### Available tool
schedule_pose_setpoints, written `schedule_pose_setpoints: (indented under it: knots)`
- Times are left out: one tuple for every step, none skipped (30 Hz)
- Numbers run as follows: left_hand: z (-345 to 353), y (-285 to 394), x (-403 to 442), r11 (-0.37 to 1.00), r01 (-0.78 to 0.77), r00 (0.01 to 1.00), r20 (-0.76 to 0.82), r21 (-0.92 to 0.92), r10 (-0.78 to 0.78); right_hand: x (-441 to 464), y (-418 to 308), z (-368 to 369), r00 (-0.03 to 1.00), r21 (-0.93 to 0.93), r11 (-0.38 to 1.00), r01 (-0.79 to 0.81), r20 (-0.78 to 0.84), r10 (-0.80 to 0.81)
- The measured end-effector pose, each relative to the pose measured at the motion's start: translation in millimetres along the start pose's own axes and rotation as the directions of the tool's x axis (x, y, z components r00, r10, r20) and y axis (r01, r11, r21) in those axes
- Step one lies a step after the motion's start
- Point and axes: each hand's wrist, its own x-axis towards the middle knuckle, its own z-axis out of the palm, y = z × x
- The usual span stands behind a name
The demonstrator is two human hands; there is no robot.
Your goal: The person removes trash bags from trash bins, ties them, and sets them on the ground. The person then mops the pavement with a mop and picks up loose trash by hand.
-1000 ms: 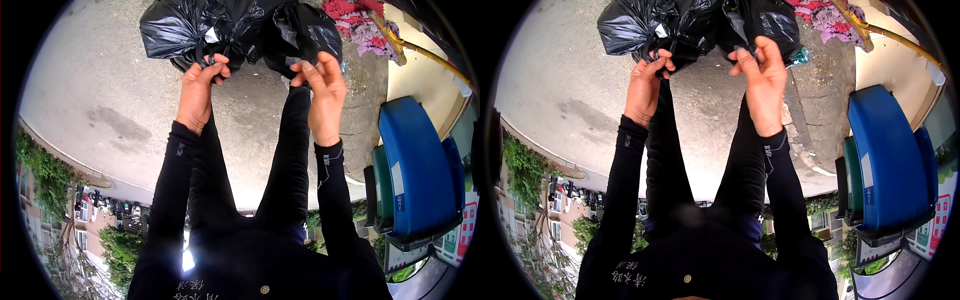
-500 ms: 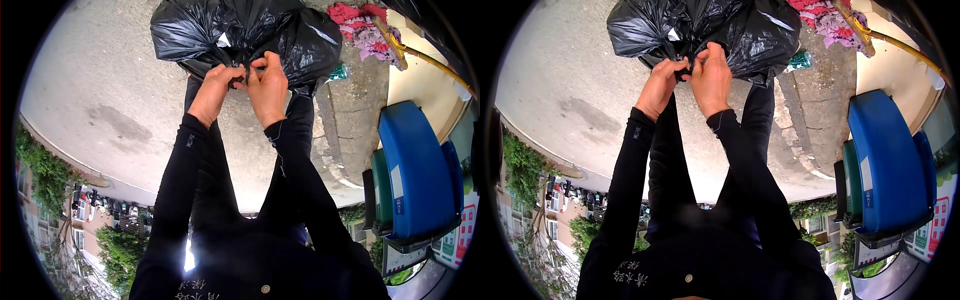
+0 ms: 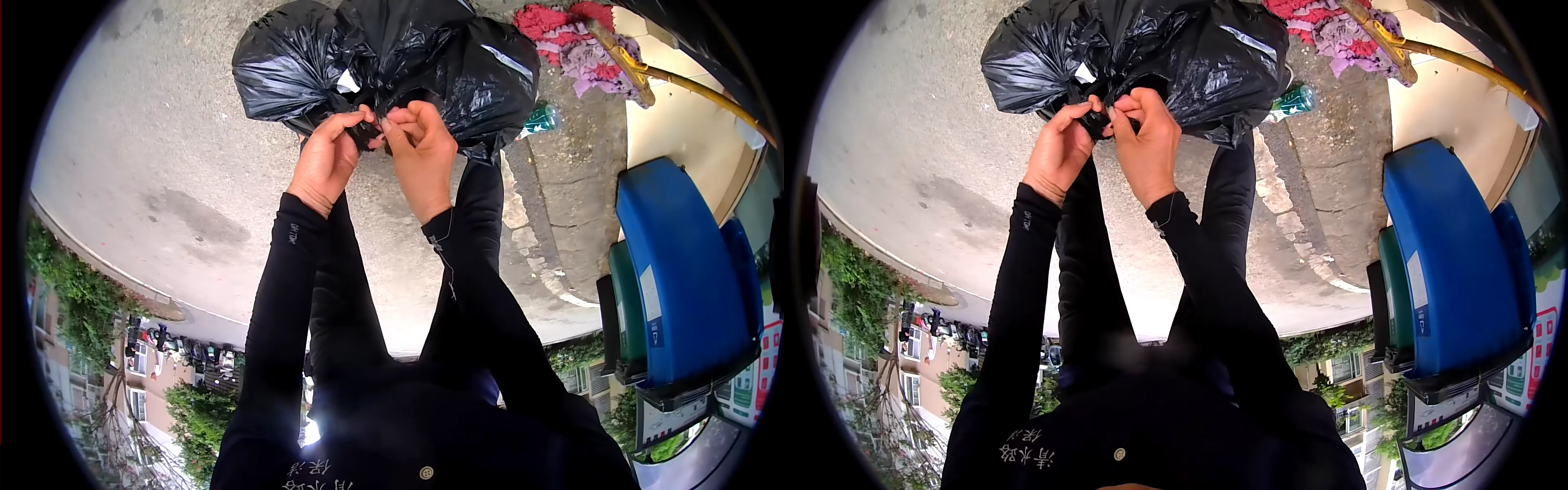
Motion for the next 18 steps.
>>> schedule_pose_setpoints:
  knots:
    - [-2.1,-1.4,1.8,1.0,0.004,1.0,-0.002,0.003,-0.004,-0.6,4.9,-0.2,1.0,0.002,1.0,-0.003,-0.003,0.003]
    - [-2.1,-1.3,3.1,1.0,0.015,1.0,0.021,-0.001,-0.015,0.7,8.6,2.4,1.0,0.023,0.999,-0.023,-0.01,0.023]
    - [-2.6,-1.1,4.0,1.0,0.025,0.999,0.043,-0.004,-0.025,2.2,12.8,5.2,0.999,0.045,0.998,-0.043,-0.015,0.044]
    - [-6.4,-2.1,7.0,1.0,0.028,0.999,0.038,-0.001,-0.028,4.0,17.2,7.7,0.998,0.021,0.999,-0.049,-0.027,0.05]
    - [-8.8,-3.3,10.1,0.999,0.042,0.999,-0.009,0.006,-0.042,7.3,17.4,10.7,0.998,0.025,0.998,-0.055,-0.027,0.056]
    - [-11.1,-4.7,11.6,0.998,0.058,0.997,-0.055,0.012,-0.057,11.6,17.4,13.1,1.0,-0.109,0.994,0.002,-0.008,-0.003]
    - [-13.2,-6.4,11.7,0.998,0.062,0.996,-0.06,0.016,-0.061,15.5,16.8,14.7,0.998,-0.24,0.969,0.063,0.02,-0.06]
    - [-1.8,-3.7,8.9,0.997,0.077,0.997,-0.033,0.027,-0.076,18.5,19.0,13.6,0.998,-0.242,0.97,0.014,0.066,0.002]
    - [9.1,-0.4,8.1,0.995,0.091,0.996,-0.004,0.04,-0.09,17.8,17.3,11.2,0.998,-0.236,0.972,0.013,0.062,0.002]
    - [16.3,1.7,7.8,0.992,0.101,0.995,-0.026,0.078,-0.1,13.6,14.1,7.7,0.997,-0.191,0.982,-0.002,0.07,0.015]
    - [16.9,-3.5,8.6,0.991,0.102,0.995,-0.029,0.087,-0.1,7.7,10.0,4.0,0.996,-0.143,0.989,-0.019,0.079,0.03]
    - [16.2,-10.3,9.0,0.929,-0.002,0.999,-0.043,0.369,0.02,1.8,6.4,-4.8,0.988,-0.289,0.955,0.067,0.151,-0.023]
    - [14.9,-12.3,7.9,0.775,-0.099,0.99,-0.019,0.624,0.142,-6.2,0.9,-12.4,0.98,-0.37,0.928,0.047,0.195,0.028]
    - [20.3,-7.3,1.8,0.336,-0.14,0.975,0.071,0.931,0.21,-9.9,-0.7,-14.4,0.981,-0.365,0.926,0.094,0.193,-0.024]
    - [27.5,-4.3,-5.0,-0.096,-0.277,0.936,0.291,0.956,0.198,-12.1,-1.6,-15.5,0.979,-0.358,0.923,0.141,0.187,-0.077]
    - [32.4,-4.4,-7.6,-0.324,-0.312,0.903,0.385,0.893,0.19,-10.9,-1.4,-14.0,0.975,-0.36,0.91,0.206,0.148,-0.163]
    - [36.4,-6.5,-9.3,-0.534,-0.327,0.868,0.472,0.78,0.157,-6.9,-4.8,-12.7,0.975,-0.343,0.915,0.21,0.136,-0.173]
    - [43.5,-9.3,-12.0,-0.442,-0.255,0.911,0.367,0.86,0.187,-2.3,-6.7,-11.3,0.97,-0.365,0.9,0.238,0.133,-0.203]
